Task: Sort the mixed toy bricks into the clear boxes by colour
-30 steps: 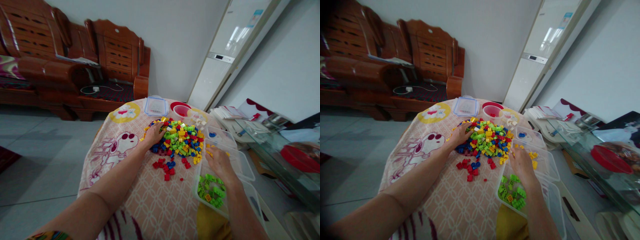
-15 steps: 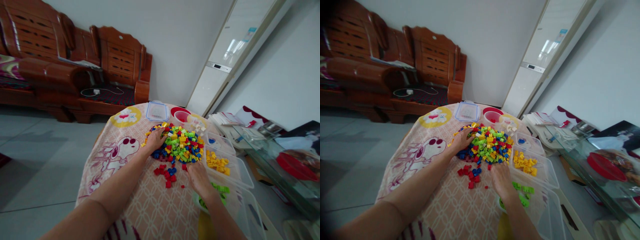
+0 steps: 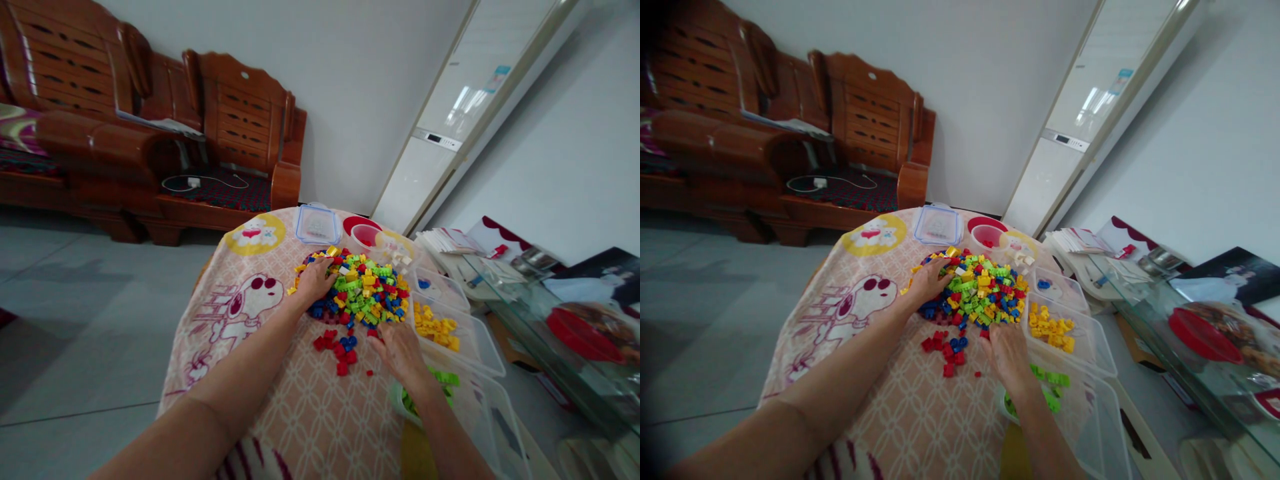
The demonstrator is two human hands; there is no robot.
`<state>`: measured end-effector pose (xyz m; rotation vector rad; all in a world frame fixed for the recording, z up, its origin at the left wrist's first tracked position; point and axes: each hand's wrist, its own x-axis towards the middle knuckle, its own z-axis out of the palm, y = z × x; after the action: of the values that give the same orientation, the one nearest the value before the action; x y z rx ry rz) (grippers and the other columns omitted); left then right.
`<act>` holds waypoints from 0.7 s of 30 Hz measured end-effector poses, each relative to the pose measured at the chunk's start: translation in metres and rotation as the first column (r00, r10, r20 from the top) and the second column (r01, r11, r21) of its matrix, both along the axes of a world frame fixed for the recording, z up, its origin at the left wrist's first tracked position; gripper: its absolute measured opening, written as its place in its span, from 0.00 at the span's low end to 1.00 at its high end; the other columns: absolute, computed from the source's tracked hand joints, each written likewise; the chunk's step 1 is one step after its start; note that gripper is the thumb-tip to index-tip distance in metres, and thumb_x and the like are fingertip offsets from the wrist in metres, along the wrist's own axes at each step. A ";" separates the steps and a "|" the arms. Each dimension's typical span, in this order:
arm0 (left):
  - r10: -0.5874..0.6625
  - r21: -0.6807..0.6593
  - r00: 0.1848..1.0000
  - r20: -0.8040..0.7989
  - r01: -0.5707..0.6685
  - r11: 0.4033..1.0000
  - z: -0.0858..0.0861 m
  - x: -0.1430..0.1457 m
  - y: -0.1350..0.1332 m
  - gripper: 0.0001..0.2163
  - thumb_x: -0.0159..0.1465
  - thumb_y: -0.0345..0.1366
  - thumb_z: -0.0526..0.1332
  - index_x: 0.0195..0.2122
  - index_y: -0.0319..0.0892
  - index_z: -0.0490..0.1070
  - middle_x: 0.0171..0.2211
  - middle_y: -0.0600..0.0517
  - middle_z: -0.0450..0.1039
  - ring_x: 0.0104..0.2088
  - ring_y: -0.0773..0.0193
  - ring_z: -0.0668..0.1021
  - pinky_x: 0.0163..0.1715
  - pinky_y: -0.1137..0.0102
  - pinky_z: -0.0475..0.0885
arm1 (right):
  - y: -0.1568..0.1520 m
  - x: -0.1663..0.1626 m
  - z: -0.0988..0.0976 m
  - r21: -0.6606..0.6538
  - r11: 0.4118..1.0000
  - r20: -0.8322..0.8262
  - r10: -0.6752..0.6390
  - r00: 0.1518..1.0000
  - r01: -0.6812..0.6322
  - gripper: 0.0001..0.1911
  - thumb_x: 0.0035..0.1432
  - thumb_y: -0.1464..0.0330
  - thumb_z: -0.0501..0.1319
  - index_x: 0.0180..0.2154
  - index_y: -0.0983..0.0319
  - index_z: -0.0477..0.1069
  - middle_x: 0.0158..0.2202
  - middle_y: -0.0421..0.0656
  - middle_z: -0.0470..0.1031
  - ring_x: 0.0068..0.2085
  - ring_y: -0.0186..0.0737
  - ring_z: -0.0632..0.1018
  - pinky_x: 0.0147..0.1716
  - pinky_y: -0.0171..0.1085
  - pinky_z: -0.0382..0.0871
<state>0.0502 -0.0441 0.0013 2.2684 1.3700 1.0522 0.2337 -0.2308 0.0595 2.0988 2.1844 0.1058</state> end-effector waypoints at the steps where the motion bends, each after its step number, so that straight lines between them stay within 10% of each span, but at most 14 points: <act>1: 0.001 -0.001 1.000 0.000 -0.001 1.000 0.000 0.000 0.000 0.20 0.64 0.38 0.60 0.57 0.44 0.69 0.57 0.45 0.71 0.57 0.54 0.74 0.57 0.60 0.70 | 0.001 -0.002 0.001 0.013 1.000 -0.007 0.006 1.000 -0.006 0.12 0.66 0.64 0.57 0.39 0.64 0.76 0.39 0.51 0.80 0.43 0.47 0.78 0.42 0.39 0.63; 21: -0.004 -0.017 1.000 0.017 0.004 1.000 0.000 0.000 0.001 0.20 0.63 0.37 0.61 0.57 0.43 0.70 0.57 0.44 0.72 0.57 0.53 0.74 0.58 0.60 0.69 | 0.026 -0.035 -0.002 0.055 0.992 -0.090 0.120 0.989 -0.116 0.11 0.63 0.64 0.58 0.33 0.61 0.76 0.33 0.46 0.80 0.38 0.42 0.79 0.39 0.36 0.62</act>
<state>0.0498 -0.0429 0.0010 2.2441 1.3617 1.0520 0.1987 -0.2045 0.0573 2.0378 2.3836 0.0737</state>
